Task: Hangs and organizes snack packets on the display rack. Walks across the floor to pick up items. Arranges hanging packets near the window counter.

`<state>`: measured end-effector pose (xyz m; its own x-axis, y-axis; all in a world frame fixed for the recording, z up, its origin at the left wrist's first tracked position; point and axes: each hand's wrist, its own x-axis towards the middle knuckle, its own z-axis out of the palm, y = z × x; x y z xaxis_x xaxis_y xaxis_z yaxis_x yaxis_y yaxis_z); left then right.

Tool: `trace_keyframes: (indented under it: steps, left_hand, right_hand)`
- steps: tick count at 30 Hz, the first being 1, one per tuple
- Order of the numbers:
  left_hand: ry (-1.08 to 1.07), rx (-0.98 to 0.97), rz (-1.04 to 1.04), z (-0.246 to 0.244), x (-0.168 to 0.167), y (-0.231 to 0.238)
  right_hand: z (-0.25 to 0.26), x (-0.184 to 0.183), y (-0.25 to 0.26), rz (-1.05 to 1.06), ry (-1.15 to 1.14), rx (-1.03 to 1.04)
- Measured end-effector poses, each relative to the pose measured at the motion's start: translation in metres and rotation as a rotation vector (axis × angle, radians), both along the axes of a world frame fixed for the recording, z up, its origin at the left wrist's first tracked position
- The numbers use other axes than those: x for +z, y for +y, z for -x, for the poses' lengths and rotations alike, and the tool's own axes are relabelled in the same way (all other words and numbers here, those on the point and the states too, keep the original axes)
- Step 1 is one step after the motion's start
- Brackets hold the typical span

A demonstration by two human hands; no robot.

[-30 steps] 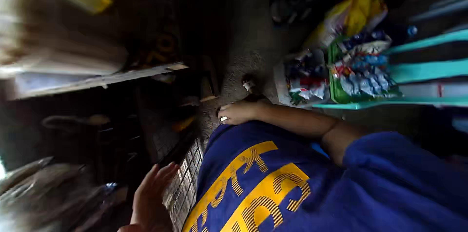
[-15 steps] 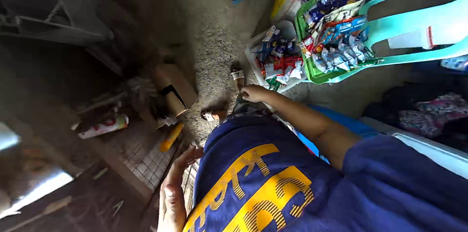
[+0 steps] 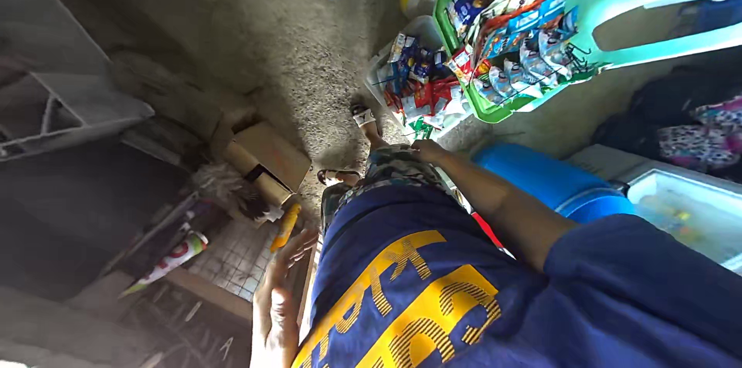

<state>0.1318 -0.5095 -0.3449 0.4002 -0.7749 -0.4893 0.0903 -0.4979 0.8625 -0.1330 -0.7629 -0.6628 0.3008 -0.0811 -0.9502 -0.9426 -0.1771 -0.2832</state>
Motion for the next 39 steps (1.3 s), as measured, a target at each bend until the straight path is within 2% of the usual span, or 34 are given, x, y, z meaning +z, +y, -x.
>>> trace_keyframes:
  steps: [8,13,18,22,30,39]
  left_hand:
    - [-0.116,-0.255,-0.069,-0.026,-0.012,-0.033]
    - [-0.228,-0.428,-0.067,-0.048,-0.024,-0.039]
    - [-0.412,-0.587,-0.176,-0.063,-0.032,-0.035]
    - [-0.430,-0.715,-0.238,-0.081,-0.035,-0.028]
    - [-0.510,-0.818,-0.243,-0.112,-0.041,-0.023]
    - [-0.551,-0.908,-0.278,-0.124,-0.051,-0.005]
  right_hand:
    - [0.017,-0.013,0.005,0.056,-0.002,-0.279]
    - [0.006,0.005,0.021,0.072,-0.027,-0.382]
    - [-0.006,0.013,0.043,0.098,-0.078,-0.472]
    - [-0.013,0.019,0.058,0.113,-0.090,-0.520]
    - [-0.010,0.023,0.090,0.136,-0.070,-0.619]
    - [-0.010,0.023,0.126,0.140,-0.079,-0.664]
